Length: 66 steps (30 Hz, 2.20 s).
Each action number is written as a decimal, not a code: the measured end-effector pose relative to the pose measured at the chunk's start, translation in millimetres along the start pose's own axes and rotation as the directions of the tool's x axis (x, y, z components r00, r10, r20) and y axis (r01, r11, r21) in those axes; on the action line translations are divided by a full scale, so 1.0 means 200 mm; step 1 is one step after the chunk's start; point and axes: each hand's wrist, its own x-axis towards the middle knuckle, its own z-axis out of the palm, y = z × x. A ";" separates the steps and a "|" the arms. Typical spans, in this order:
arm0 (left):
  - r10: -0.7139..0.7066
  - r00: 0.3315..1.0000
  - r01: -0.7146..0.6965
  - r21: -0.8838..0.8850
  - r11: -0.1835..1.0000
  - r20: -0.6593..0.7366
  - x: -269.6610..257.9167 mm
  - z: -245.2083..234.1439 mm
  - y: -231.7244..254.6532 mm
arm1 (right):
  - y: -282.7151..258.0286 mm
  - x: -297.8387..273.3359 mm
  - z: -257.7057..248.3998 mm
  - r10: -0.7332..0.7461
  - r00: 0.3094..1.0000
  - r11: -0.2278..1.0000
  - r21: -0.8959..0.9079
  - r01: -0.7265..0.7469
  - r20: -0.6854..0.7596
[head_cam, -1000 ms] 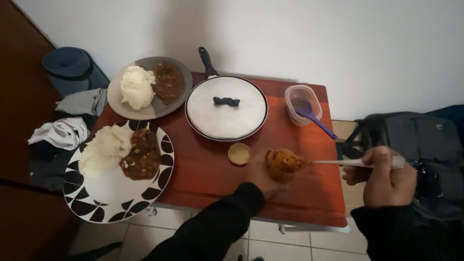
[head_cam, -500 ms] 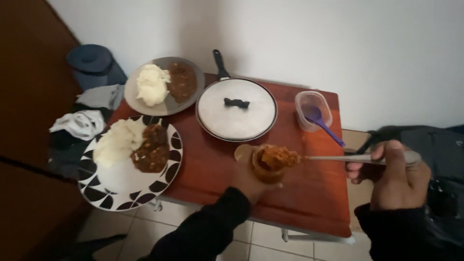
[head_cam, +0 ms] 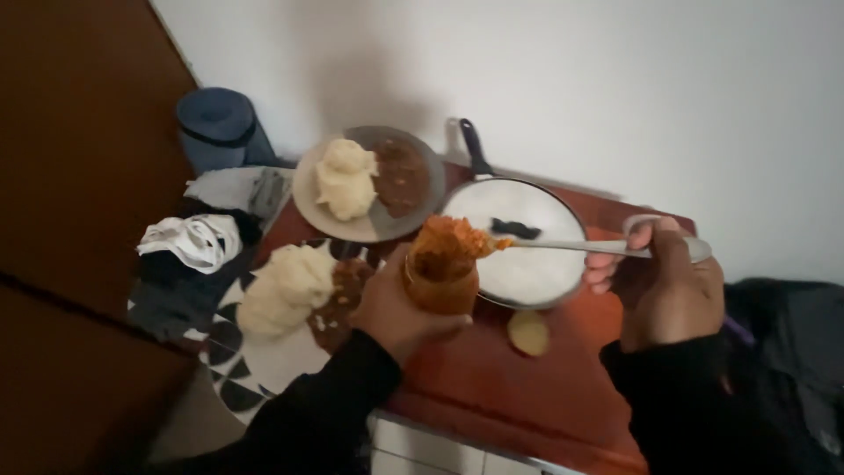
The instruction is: Scoop contents from a jar onto plates containing mashed potatoes and stew.
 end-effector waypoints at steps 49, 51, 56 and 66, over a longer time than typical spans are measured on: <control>0.001 0.989 0.014 0.097 0.995 -0.149 0.66 -1.08 -0.61 | 0.86 -0.10 0.87 -0.187 0.837 0.469 -0.702 0.537 0.515; 0.011 0.988 0.005 0.102 0.995 -0.155 0.67 -1.08 -0.60 | 0.85 -0.11 0.87 -0.185 0.855 0.482 -0.714 0.508 0.484; -0.002 0.987 0.020 0.109 0.994 -0.163 0.66 -1.07 -0.60 | 0.84 -0.10 0.85 -0.197 0.901 0.525 -0.735 0.429 0.386; -0.020 0.989 0.047 0.185 0.982 -0.147 0.64 -1.04 -0.56 | 0.90 0.01 0.82 0.152 0.948 0.607 -0.784 0.134 0.280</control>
